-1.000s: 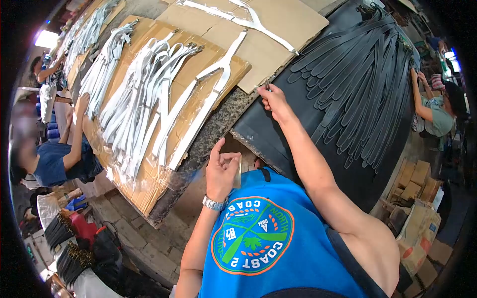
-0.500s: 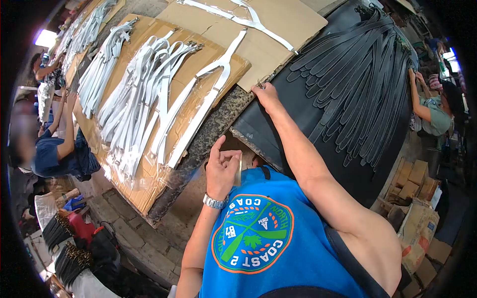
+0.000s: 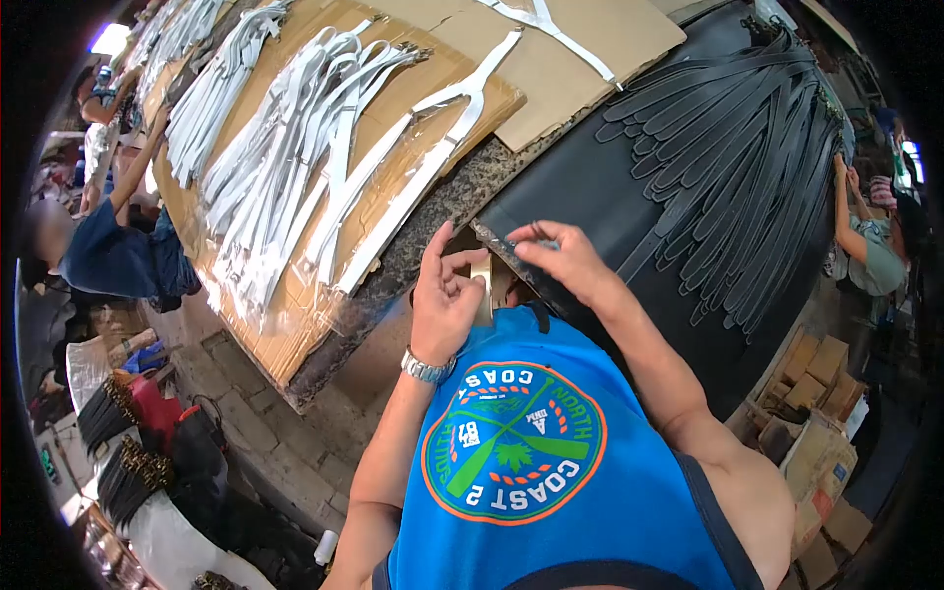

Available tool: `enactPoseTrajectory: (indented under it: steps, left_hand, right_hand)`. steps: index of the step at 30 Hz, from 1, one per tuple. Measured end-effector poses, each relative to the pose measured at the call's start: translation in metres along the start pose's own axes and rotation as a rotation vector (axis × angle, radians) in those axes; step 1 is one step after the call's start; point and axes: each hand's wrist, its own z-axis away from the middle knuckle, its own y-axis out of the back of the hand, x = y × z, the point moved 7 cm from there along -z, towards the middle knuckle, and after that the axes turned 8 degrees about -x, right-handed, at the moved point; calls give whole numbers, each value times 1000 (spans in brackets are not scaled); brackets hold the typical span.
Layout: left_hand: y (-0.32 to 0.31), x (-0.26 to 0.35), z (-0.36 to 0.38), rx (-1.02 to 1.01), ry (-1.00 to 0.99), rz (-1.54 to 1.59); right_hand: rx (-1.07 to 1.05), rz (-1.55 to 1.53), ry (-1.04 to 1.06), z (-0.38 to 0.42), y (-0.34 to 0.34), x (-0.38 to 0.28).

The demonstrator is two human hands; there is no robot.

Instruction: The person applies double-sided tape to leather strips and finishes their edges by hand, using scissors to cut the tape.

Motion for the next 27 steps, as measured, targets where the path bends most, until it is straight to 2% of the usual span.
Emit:
enactPoseTrajectory:
  steps: [2,3,12,17,27]
  left_hand:
    - [0,-5,-1,-3,-38,-26]
    - [-2,-4,-1,0,-39,-36]
    - [-6,-4,8,72,-64,-158]
    - [-3,-9,12,67,-55,-339]
    - [-4,-5,15,76,-58,-210]
  right_hand:
    - [-59,-191,-119,6,-16,19]
    - [-62,-227,-85,6,-24,9]
    - [-26,-140,-103,-4,-43,19]
    - [-42,33,-69,-6,-49,20]
    - [-64,153,-49,-4,-46,15]
